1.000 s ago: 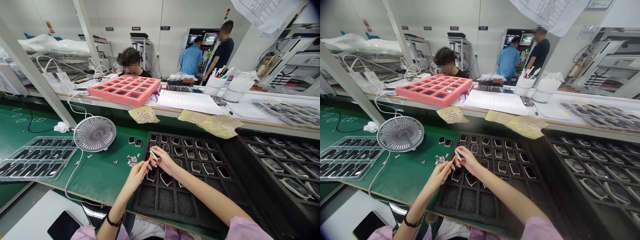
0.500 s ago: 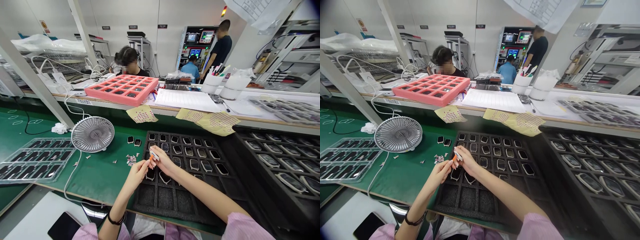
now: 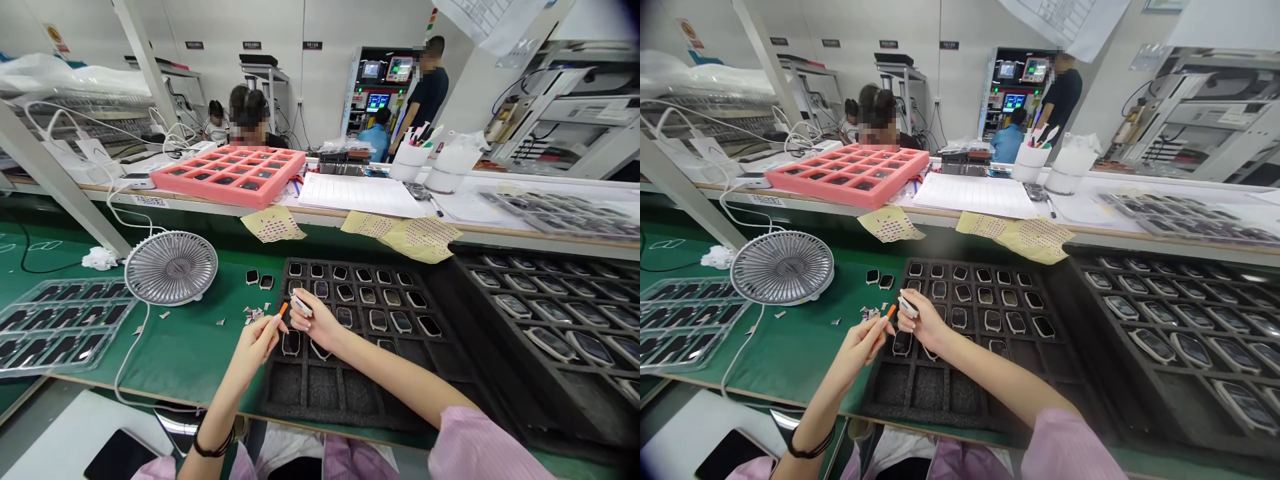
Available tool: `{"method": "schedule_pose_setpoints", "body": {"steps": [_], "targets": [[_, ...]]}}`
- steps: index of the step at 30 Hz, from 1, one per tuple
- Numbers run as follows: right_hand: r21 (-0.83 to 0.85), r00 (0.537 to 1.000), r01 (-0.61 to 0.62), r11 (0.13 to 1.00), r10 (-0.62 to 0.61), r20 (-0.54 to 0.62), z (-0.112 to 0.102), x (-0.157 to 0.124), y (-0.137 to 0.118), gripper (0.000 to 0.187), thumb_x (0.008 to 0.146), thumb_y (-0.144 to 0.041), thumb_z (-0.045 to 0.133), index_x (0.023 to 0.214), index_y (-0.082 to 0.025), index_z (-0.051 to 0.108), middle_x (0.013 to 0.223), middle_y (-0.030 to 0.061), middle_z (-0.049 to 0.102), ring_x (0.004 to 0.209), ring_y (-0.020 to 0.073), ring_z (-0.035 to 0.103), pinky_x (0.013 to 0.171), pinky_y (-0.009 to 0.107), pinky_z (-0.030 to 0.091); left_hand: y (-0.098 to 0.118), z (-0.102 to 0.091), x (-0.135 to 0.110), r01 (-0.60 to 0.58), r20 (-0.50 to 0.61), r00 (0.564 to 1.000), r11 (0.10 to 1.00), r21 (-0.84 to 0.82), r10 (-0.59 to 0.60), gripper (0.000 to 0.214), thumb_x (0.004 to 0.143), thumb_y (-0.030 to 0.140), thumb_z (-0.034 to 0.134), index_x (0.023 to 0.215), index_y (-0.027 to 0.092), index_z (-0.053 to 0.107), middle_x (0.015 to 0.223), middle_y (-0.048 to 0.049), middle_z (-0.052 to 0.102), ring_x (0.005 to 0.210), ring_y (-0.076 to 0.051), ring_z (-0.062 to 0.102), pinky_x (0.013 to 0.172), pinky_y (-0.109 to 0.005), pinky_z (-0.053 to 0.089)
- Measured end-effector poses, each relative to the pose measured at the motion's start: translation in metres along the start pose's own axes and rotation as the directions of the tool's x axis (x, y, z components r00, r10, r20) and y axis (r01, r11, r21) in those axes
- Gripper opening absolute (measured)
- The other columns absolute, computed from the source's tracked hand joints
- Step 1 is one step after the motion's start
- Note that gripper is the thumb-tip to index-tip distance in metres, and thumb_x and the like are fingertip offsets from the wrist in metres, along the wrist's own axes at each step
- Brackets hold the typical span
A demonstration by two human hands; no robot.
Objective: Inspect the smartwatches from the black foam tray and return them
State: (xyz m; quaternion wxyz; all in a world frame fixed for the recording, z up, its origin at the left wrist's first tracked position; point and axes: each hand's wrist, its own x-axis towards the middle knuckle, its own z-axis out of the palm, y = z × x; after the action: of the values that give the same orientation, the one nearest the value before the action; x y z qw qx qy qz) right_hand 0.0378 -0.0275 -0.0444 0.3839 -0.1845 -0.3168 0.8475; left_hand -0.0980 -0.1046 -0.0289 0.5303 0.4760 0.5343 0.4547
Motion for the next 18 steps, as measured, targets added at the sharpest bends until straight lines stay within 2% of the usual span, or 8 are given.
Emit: {"method": "schedule_pose_setpoints", "body": {"steps": [7, 13, 18], "targets": [[-0.085, 0.999, 0.028, 0.996, -0.029, -0.013, 0.006, -0.006, 0.001, 0.031, 0.075, -0.040, 0.071, 0.078, -0.022, 0.046, 0.042, -0.0127, 0.041, 0.031, 0.0050, 0.033, 0.034, 0.018, 0.023, -0.006, 0.013, 0.004, -0.012, 0.053, 0.999, 1.000, 0.021, 0.011, 0.051, 0.077, 0.067, 0.052, 0.070, 0.016, 0.054, 0.043, 0.0097, 0.031, 0.036, -0.004, 0.020, 0.034, -0.016, 0.016], [-0.062, 0.999, 0.020, 0.998, -0.023, -0.038, 0.007, -0.005, 0.000, 0.034, 0.072, -0.042, 0.072, 0.075, -0.022, 0.044, 0.045, -0.0126, 0.043, 0.030, 0.0041, 0.032, 0.033, 0.019, 0.023, -0.006, 0.013, 0.002, -0.043, 0.037, 0.998, 0.999, 0.016, 0.042, 0.051, 0.078, 0.067, 0.052, 0.069, 0.016, 0.055, 0.043, 0.0094, 0.030, 0.036, -0.004, 0.021, 0.034, -0.017, 0.017], [-0.183, 0.995, 0.082, 0.980, -0.092, -0.048, 0.008, -0.008, -0.001, 0.036, 0.073, -0.046, 0.071, 0.079, -0.023, 0.044, 0.042, -0.0135, 0.041, 0.030, 0.0047, 0.032, 0.034, 0.018, 0.023, -0.003, 0.011, 0.001, -0.051, 0.032, 0.998, 0.997, 0.059, 0.050, 0.053, 0.077, 0.067, 0.052, 0.070, 0.015, 0.060, 0.042, 0.0085, 0.032, 0.036, -0.005, 0.022, 0.034, -0.018, 0.018]]}}
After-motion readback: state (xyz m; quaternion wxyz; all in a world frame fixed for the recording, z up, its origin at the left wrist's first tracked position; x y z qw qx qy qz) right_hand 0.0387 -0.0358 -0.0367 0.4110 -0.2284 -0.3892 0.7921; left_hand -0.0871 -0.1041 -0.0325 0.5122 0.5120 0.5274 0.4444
